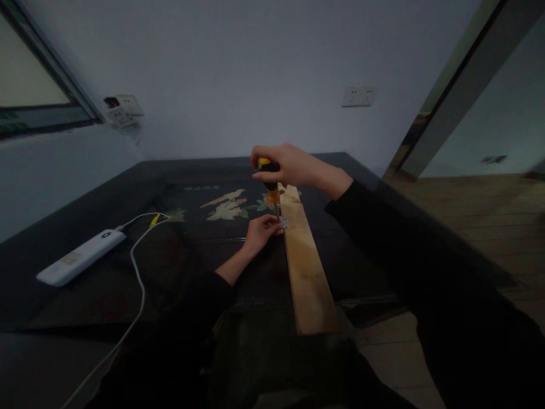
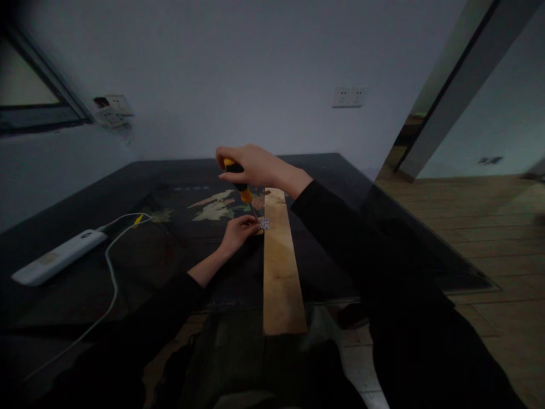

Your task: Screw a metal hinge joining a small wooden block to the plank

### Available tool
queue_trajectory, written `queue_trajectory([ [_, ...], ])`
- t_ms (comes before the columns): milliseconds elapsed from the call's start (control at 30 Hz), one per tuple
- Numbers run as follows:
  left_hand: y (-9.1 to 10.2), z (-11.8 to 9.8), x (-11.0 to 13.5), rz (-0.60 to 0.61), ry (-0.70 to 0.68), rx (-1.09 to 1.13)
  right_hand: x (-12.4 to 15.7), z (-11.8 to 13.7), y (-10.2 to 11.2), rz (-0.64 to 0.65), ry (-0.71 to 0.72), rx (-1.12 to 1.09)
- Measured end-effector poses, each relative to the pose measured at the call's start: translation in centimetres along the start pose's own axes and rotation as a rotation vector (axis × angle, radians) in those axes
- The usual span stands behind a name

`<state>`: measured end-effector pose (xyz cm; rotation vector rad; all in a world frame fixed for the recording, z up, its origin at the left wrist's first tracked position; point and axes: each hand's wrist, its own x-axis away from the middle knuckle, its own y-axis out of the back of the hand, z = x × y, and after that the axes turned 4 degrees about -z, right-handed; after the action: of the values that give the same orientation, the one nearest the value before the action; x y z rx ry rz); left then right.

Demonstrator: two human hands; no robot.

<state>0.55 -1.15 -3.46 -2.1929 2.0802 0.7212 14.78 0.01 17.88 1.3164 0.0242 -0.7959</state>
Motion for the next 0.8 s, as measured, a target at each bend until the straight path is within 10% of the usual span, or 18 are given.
queue_trajectory([
  [533, 0.3, -0.3, 0.0, 0.040, -0.065, -0.067, -2.4, 2.2, 0.7, 0.242, 0.087, 0.188],
  [800, 2.6, 0.5, -1.2, 0.232, -0.410, -0.437, -2.1, 2.8, 0.8, 0.221, 0.050, 0.262],
])
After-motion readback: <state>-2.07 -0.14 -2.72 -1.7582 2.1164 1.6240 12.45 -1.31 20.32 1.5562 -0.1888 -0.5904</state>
